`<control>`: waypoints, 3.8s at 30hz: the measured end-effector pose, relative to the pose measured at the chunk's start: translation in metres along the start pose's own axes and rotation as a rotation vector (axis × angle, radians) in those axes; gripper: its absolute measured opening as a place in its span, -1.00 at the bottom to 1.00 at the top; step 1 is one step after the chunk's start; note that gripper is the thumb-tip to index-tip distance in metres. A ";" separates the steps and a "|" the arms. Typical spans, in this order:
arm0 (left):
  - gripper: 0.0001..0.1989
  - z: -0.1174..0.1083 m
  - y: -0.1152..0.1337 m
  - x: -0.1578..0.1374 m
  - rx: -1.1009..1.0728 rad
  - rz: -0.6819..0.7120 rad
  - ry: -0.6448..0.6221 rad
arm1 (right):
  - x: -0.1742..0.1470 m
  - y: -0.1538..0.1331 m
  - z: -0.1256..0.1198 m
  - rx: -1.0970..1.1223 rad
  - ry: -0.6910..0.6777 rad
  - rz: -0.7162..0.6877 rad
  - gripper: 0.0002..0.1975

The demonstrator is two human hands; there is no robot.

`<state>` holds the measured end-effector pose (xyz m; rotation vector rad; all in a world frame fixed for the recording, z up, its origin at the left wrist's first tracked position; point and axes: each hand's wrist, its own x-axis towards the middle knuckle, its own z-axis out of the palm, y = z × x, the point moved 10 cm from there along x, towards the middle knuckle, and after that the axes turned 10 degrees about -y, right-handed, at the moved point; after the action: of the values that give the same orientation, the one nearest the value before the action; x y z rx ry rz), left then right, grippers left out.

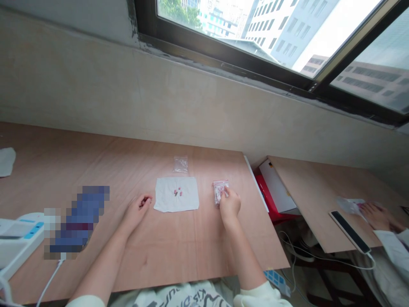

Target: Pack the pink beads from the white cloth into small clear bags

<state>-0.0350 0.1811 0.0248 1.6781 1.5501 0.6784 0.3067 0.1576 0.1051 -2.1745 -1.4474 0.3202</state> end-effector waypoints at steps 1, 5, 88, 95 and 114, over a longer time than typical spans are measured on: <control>-0.73 0.000 -0.001 0.000 -0.017 -0.002 -0.013 | -0.001 0.000 -0.008 0.040 0.030 0.009 -0.72; -0.69 -0.005 0.002 0.004 -0.132 -0.067 -0.016 | -0.010 -0.009 -0.037 0.296 0.141 0.015 -0.73; -0.59 0.027 -0.006 -0.013 -0.755 -0.237 -0.072 | -0.086 -0.098 0.174 0.977 -1.045 0.089 -0.71; -0.60 0.021 -0.006 -0.019 -0.785 -0.267 -0.111 | -0.076 -0.088 0.184 0.886 -1.039 0.108 -0.83; -0.60 -0.002 0.008 -0.011 -0.637 -0.195 -0.032 | -0.074 -0.085 0.186 0.908 -1.036 0.134 -0.90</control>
<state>-0.0329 0.1702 0.0336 1.0445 1.2694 0.9159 0.1244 0.1679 -0.0128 -1.3138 -1.1643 1.9189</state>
